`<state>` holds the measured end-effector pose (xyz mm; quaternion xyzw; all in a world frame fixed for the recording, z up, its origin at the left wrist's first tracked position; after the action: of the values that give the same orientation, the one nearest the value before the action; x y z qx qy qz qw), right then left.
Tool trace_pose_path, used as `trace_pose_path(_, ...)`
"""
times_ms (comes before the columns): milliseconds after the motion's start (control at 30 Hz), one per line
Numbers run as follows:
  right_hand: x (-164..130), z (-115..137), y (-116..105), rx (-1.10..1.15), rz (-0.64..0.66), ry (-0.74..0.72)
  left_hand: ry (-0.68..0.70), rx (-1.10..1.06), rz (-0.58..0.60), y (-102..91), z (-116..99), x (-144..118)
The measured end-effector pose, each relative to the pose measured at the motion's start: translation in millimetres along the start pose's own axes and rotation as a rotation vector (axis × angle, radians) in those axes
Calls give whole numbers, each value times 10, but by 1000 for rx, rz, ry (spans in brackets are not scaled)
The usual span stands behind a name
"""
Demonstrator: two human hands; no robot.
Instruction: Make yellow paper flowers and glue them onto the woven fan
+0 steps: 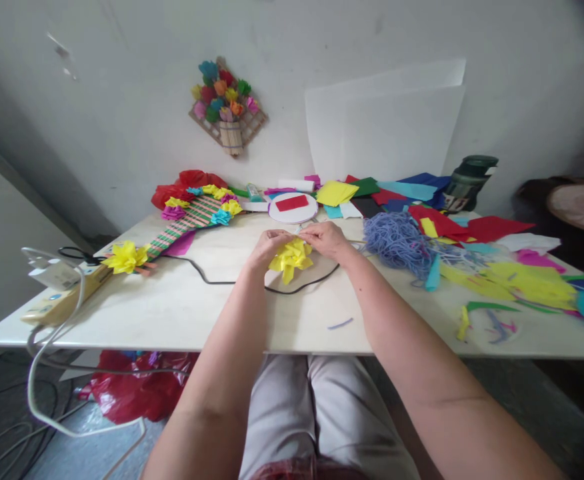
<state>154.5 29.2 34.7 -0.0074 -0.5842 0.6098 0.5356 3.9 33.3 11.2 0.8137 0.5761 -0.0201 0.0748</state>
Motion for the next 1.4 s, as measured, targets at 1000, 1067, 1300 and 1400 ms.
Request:
trace_pose_path(1000,15,-65,68,56,-28,-146,-23,34,33,-27,61,69)
trace_pose_path(1067,17,-56,70,68,-15,-159,-24,29,32,-26,62,67)
trace_pose_path(1300,3,-38,69,197,-17,-169,-8,8,43,-18,54,62)
trace_pose_path(1400,1,-34,64,220,-15,-144,-10,8,41,-16,52,56)
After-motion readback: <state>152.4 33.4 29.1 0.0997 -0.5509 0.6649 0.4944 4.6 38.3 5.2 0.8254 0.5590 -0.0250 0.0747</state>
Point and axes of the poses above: each hand's wrist, its own x-axis towards the middle knuckle, its own y-axis out of the palm, z = x × y, the point moved 4 cm from there along x, towards the middle knuckle, and after that the axes turned 12 degrees about -y, right-handed, at the moved point
